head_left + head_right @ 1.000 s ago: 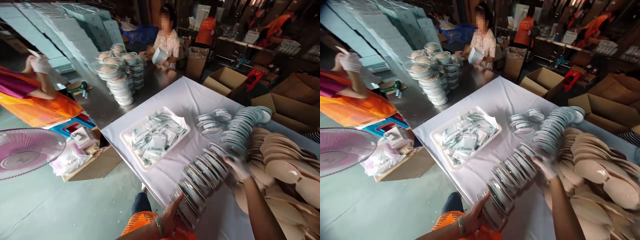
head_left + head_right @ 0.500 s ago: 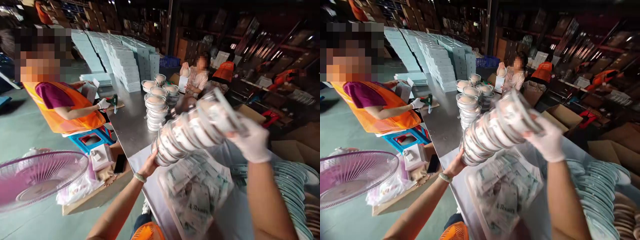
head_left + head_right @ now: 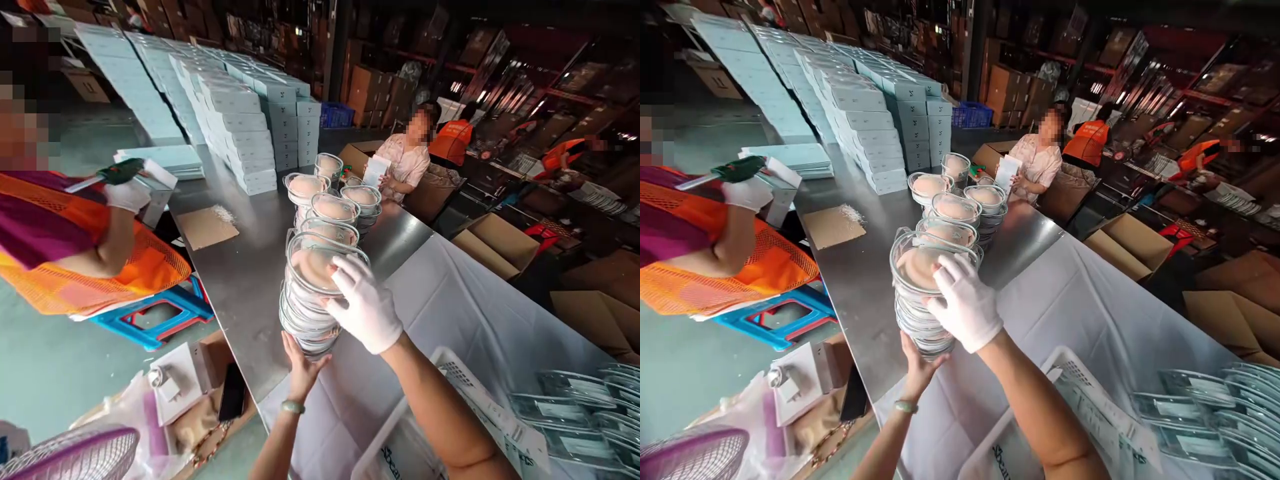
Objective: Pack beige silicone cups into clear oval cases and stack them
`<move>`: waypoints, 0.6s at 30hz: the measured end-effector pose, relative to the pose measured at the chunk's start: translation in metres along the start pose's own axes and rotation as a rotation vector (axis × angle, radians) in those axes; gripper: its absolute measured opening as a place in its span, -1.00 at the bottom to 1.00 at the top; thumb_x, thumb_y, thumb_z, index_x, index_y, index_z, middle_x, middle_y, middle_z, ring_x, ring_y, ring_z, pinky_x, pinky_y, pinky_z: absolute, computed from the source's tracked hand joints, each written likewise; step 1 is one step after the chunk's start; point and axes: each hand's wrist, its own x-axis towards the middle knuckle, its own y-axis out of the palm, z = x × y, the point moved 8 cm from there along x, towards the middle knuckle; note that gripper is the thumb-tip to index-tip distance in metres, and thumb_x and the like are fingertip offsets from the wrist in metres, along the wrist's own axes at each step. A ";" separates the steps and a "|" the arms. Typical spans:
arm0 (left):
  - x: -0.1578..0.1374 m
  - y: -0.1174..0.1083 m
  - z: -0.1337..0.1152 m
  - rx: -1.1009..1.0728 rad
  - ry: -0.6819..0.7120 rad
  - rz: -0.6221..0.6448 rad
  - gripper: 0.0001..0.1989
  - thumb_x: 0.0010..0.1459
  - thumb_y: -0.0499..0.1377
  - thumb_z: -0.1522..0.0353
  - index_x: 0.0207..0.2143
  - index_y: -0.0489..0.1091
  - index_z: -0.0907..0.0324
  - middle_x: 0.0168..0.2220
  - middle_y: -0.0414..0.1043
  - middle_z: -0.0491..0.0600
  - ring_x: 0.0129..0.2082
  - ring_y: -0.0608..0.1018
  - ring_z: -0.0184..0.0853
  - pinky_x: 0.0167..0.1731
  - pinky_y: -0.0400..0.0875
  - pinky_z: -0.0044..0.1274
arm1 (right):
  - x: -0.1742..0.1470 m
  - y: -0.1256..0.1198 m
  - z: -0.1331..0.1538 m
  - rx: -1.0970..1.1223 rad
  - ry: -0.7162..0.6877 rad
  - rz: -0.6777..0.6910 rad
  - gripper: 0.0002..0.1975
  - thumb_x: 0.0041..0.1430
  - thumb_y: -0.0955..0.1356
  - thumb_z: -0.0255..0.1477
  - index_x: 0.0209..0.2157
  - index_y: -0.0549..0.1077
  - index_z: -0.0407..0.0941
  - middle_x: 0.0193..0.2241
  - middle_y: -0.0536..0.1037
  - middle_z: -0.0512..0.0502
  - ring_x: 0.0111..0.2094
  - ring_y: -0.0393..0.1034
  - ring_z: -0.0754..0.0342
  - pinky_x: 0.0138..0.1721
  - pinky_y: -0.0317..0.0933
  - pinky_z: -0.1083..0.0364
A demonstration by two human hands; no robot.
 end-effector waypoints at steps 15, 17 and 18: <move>0.174 0.073 -0.009 0.361 -0.002 0.074 0.31 -0.02 0.47 -0.01 0.39 -0.20 0.62 0.46 -0.28 0.76 0.49 -0.12 0.52 0.45 -0.10 0.11 | 0.089 0.037 -0.074 -0.354 0.192 0.043 -0.47 0.43 0.38 -0.13 0.28 0.39 -0.10 0.28 0.39 -0.09 0.30 0.21 -0.14 0.16 0.41 -0.09; 0.194 0.080 -0.004 0.456 0.040 0.090 0.28 0.01 0.45 0.04 0.39 -0.27 0.58 0.46 -0.26 0.73 0.47 -0.10 0.56 0.41 -0.09 0.19 | 0.077 0.032 -0.082 -0.414 0.196 -0.003 -0.44 0.42 0.37 -0.12 0.34 0.33 -0.02 0.37 0.30 0.00 0.38 0.12 -0.07 0.29 0.27 -0.10; 0.202 0.084 -0.003 0.484 0.080 0.086 0.27 0.04 0.43 0.07 0.41 -0.33 0.50 0.48 -0.27 0.69 0.47 -0.07 0.55 0.38 -0.04 0.21 | 0.064 0.029 -0.089 -0.425 0.209 -0.003 -0.41 0.40 0.38 -0.09 0.36 0.30 0.02 0.42 0.25 0.05 0.41 0.07 -0.02 0.34 0.21 -0.08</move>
